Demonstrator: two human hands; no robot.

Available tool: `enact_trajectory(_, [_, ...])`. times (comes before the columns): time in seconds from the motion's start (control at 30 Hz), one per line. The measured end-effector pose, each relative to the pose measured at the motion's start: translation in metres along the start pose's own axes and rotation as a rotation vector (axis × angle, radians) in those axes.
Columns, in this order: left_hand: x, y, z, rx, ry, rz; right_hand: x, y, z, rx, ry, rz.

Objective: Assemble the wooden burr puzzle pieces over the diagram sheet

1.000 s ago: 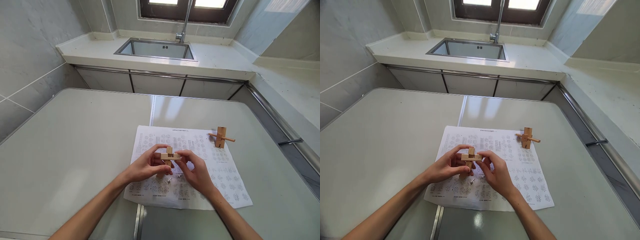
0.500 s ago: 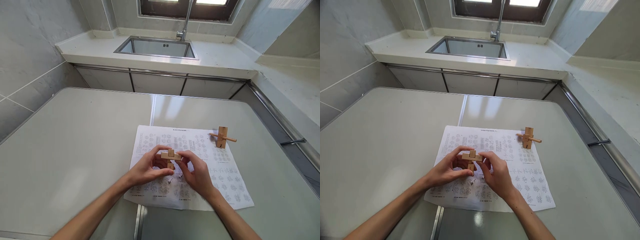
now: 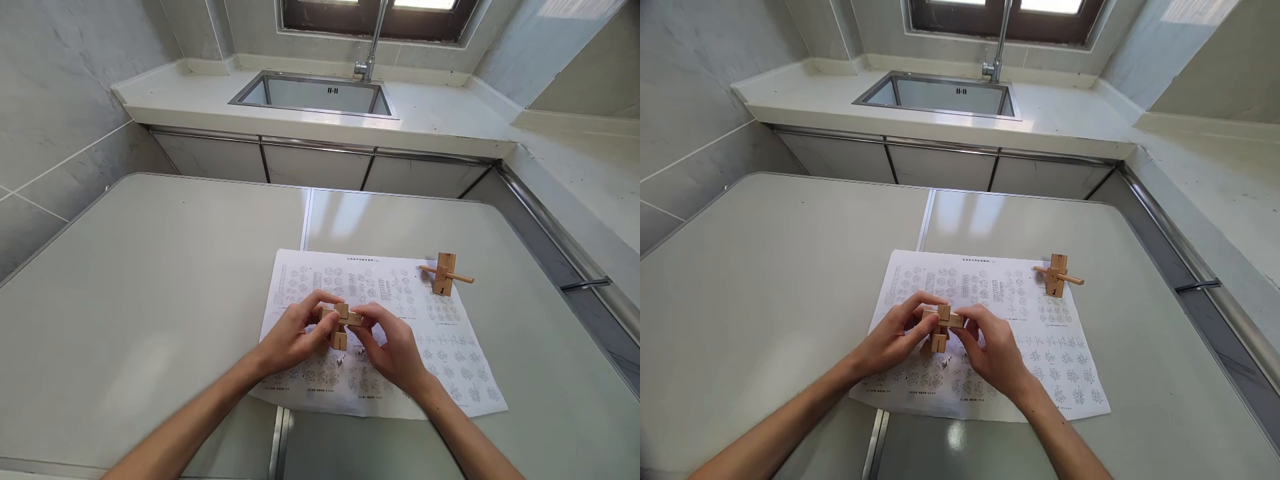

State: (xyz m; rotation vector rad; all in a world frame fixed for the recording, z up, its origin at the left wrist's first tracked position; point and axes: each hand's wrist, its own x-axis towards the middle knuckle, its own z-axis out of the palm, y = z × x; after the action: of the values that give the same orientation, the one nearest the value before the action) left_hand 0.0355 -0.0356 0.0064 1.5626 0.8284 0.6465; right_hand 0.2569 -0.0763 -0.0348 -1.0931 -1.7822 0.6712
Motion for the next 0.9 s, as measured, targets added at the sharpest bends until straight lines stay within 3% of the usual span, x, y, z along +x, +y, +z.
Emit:
enact_trajectory(0.33, [-0.0008, -0.0010, 0.0003, 0.035, -0.023, 0.065, -0.0003, -0.0045, -0.0013, 0.035, -0.027, 0.012])
enact_trajectory(0.6, [-0.0001, 0.0017, -0.0017, 0.037, -0.085, 0.085, 0.0017, -0.0054, -0.0016, -0.018, 0.039, 0.076])
enact_trajectory(0.77, [0.0026, -0.0022, -0.0028, 0.009, 0.043, 0.080, 0.0044, -0.0026, -0.0024, -0.027, -0.013, 0.098])
enact_trajectory(0.9, [0.0050, 0.0002, -0.0060, -0.056, 0.176, 0.032, 0.0055, -0.0007, -0.0017, -0.072, -0.138, -0.005])
